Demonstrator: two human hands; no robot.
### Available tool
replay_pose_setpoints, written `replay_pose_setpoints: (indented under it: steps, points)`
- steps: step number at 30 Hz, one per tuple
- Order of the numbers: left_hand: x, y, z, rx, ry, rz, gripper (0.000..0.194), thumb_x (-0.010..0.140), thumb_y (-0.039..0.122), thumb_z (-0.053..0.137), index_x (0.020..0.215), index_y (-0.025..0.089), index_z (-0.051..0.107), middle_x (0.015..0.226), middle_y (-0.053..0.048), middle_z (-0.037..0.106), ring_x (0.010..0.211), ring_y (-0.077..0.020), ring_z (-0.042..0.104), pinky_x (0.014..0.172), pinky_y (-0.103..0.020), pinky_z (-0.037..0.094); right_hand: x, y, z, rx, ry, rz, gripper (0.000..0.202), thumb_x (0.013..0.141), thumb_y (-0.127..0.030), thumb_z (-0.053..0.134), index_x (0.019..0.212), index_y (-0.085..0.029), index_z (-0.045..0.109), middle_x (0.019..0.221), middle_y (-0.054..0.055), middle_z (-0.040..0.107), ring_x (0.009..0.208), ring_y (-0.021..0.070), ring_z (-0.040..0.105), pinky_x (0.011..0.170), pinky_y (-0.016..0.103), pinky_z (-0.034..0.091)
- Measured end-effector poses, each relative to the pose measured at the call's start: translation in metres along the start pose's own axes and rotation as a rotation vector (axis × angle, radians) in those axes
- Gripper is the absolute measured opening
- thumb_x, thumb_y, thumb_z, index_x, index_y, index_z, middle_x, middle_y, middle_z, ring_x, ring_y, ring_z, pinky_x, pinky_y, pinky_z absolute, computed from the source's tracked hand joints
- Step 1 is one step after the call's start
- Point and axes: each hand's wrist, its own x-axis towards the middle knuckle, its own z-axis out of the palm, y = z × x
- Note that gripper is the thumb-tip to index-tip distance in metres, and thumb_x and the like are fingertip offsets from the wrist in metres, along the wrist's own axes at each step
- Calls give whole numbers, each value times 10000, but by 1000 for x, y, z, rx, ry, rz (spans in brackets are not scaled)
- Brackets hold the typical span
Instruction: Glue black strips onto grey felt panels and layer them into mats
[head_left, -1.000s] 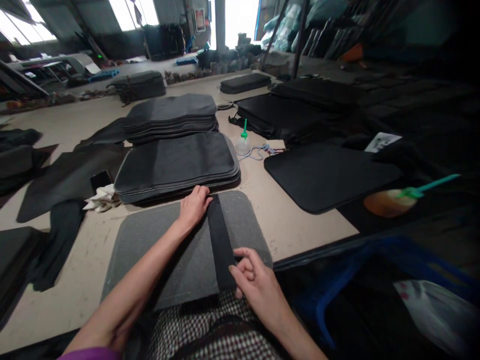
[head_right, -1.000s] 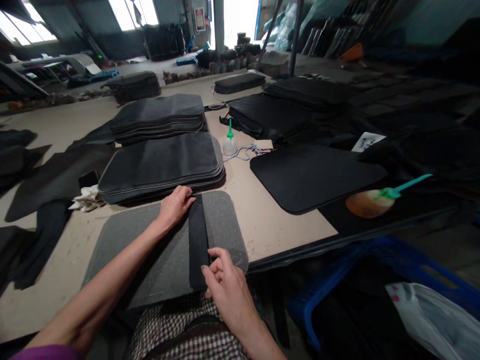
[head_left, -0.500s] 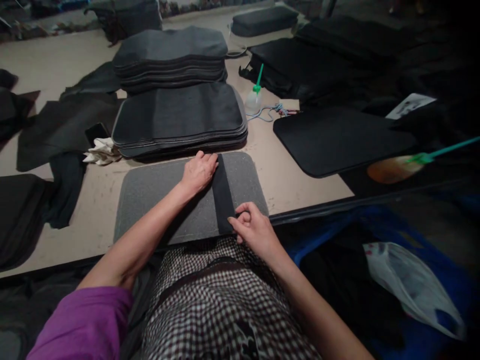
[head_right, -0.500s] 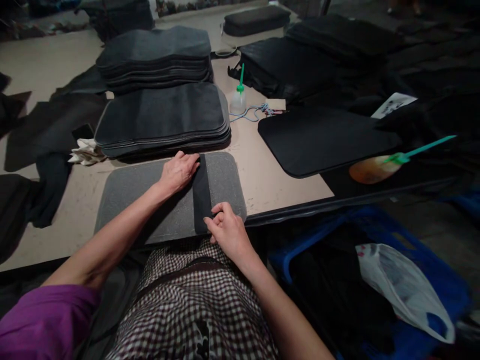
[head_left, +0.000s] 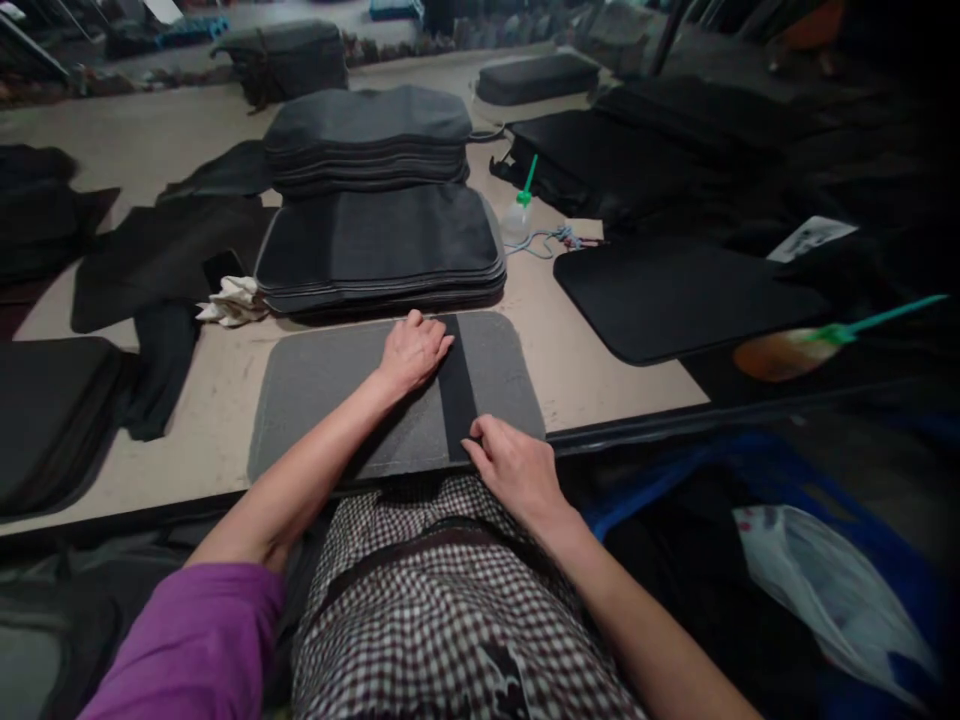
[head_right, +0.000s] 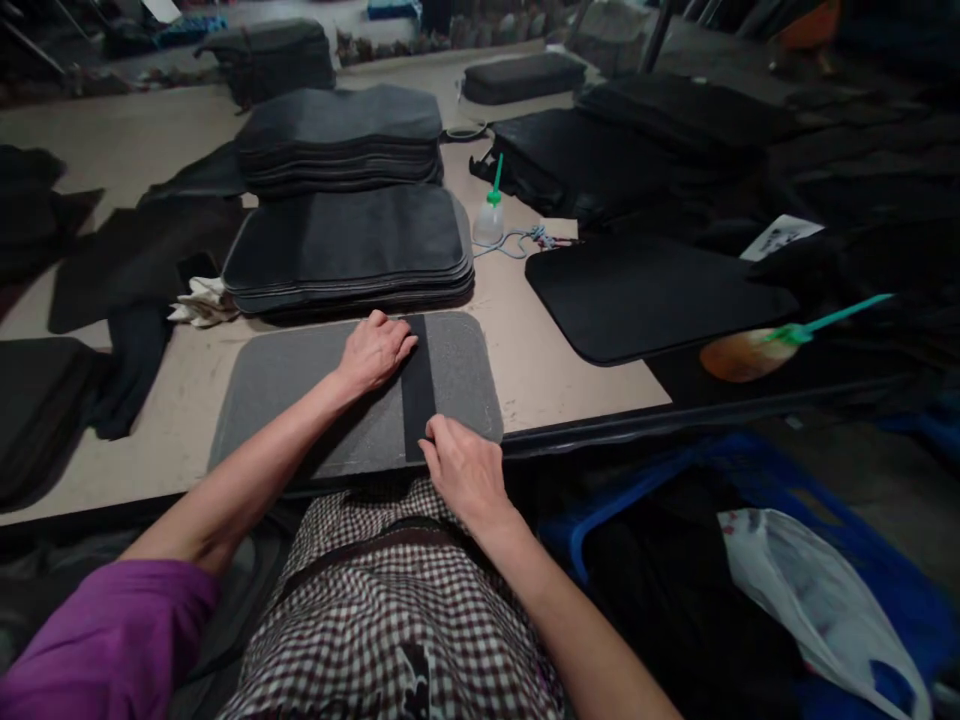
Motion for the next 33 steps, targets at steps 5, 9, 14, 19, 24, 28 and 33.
replay_pose_setpoints:
  steps: [5, 9, 14, 19, 24, 28, 33]
  points:
    - [-2, 0, 0, -8, 33, -26, 355, 1048, 382, 421, 1065, 136, 677, 1116, -159, 690, 1155, -305, 498, 940, -441, 427, -7, 1, 5, -60, 142, -321, 191, 975, -80, 523, 1026, -176, 680, 1081, 97, 649, 991, 277, 563, 813, 371, 408]
    - [4, -4, -1, -9, 88, -52, 356, 1028, 405, 479, 1014, 136, 711, 1319, -176, 607, 1250, -307, 466, 940, -443, 443, -4, 18, 23, -48, 175, -466, 299, 940, -64, 462, 1100, -172, 690, 1088, 107, 664, 987, 287, 572, 814, 401, 413]
    - [3, -17, -20, -90, 173, -99, 232, 982, 378, 584, 1078, 202, 699, 1370, -153, 574, 1233, -281, 504, 896, -429, 485, 10, 37, 34, -38, 173, -521, 304, 911, -114, 462, 1058, -216, 707, 1094, 85, 681, 956, 275, 611, 745, 390, 442]
    - [-56, -77, -72, -123, 191, -259, 282, 1014, 386, 524, 1248, 260, 618, 1343, -52, 630, 1241, -178, 531, 1007, -325, 464, 17, 32, 24, 21, 224, -531, 296, 895, -135, 420, 966, -244, 686, 1151, 74, 680, 989, 280, 632, 761, 417, 463]
    - [-165, -192, -124, 13, 134, -605, 405, 998, 181, 409, 1375, 168, 553, 1380, -148, 624, 1289, -252, 540, 1082, -430, 427, 19, 19, 13, 104, 338, -451, 203, 991, -284, 431, 1026, -249, 627, 1210, 85, 659, 1007, 305, 638, 837, 468, 462]
    - [-244, -255, -140, 112, -4, -833, 507, 880, 56, 449, 1362, 144, 580, 1344, -173, 656, 1255, -269, 594, 1056, -411, 446, 25, 7, 13, 120, 362, -459, 233, 1008, -299, 422, 1114, -250, 623, 1216, 81, 658, 1022, 297, 644, 862, 460, 465]
    - [-289, -271, -127, 157, -115, -915, 474, 884, 90, 472, 1299, 225, 658, 1302, -105, 706, 1173, -244, 649, 981, -339, 492, 33, -15, 19, 120, 350, -512, 257, 1014, -247, 404, 1131, -246, 633, 1204, 81, 662, 1035, 276, 646, 871, 430, 480]
